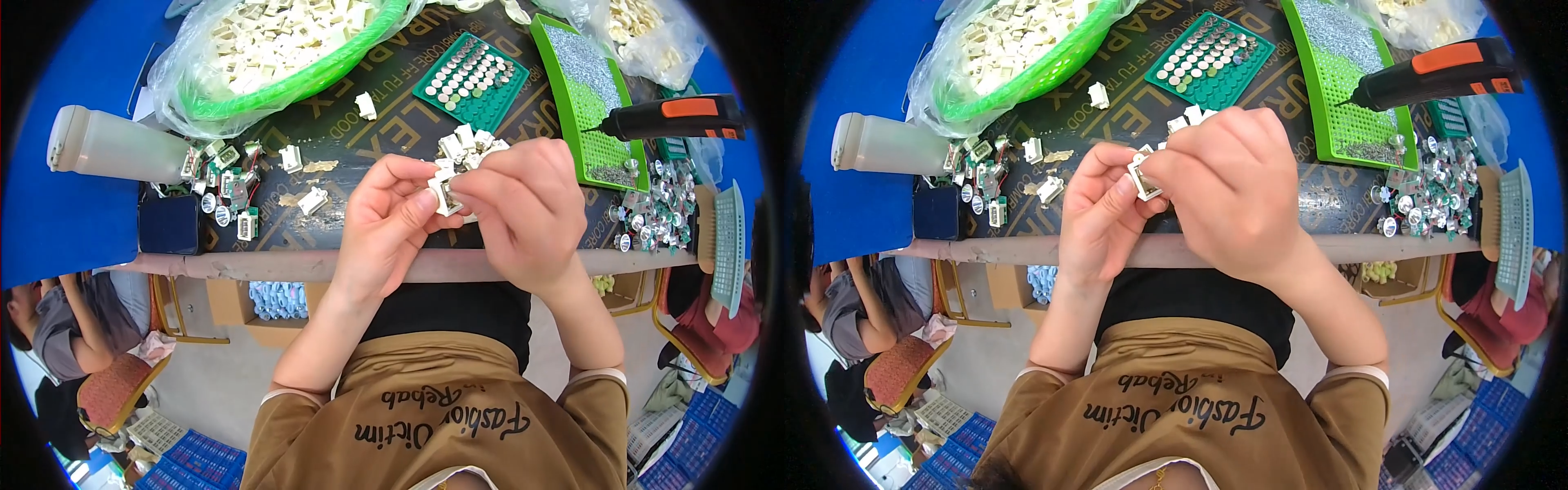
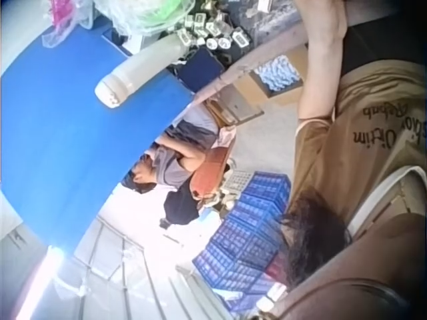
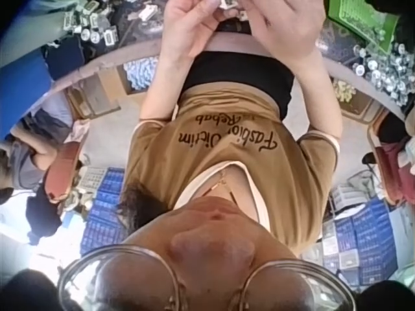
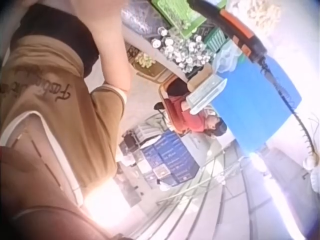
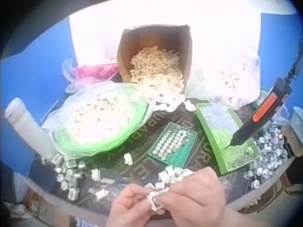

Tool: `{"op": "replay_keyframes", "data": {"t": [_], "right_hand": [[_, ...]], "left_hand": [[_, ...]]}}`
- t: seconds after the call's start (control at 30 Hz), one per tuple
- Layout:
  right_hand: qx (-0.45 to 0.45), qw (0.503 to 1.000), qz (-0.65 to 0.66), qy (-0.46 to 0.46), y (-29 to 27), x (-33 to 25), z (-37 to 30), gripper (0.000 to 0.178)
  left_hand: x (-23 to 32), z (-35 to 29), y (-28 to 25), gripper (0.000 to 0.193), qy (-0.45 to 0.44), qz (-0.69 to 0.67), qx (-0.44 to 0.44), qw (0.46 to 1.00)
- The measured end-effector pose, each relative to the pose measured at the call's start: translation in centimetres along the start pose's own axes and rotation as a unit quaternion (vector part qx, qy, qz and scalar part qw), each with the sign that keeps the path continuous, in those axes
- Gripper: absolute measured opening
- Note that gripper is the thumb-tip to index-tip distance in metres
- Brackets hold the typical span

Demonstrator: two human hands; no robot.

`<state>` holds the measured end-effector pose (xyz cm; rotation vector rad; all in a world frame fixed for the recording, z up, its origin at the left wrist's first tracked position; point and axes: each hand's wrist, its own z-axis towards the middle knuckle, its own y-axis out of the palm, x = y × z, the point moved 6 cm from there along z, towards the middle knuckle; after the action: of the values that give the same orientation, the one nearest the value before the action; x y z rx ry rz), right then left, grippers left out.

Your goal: Assembling small plastic components by manually inserting metal parts into housings.

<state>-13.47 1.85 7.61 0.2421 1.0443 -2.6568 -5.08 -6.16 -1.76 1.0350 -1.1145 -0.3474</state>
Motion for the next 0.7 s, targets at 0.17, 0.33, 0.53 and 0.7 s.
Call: {"op": "replay_keyframes", "data": {"t": [0.17,0.33,0.53,0.7], "right_hand": [[0.027,0.998,-0.016,-0.045,0.8,-0.2,-1.1,0.024],[-0.016,0.999,0.045,-0.003,0.2,0.6,-1.2,0.024],[-0.090,0.980,-0.094,0.149,2.2,9.9,1.0,0.006],[-0.144,0.968,-0.174,0.108,4.0,11.8,1.4,0.008]], "left_hand": [[0.1,-0.1,-0.3,0.017,0.006,-0.005,0.008,1.000],[0.0,-0.1,-0.3,0.018,0.014,-0.001,0.008,1.000],[0.1,-0.1,-0.2,0.019,0.009,0.024,0.015,1.000],[0.0,-0.2,-0.2,0.020,0.006,0.027,0.012,1.000]]}}
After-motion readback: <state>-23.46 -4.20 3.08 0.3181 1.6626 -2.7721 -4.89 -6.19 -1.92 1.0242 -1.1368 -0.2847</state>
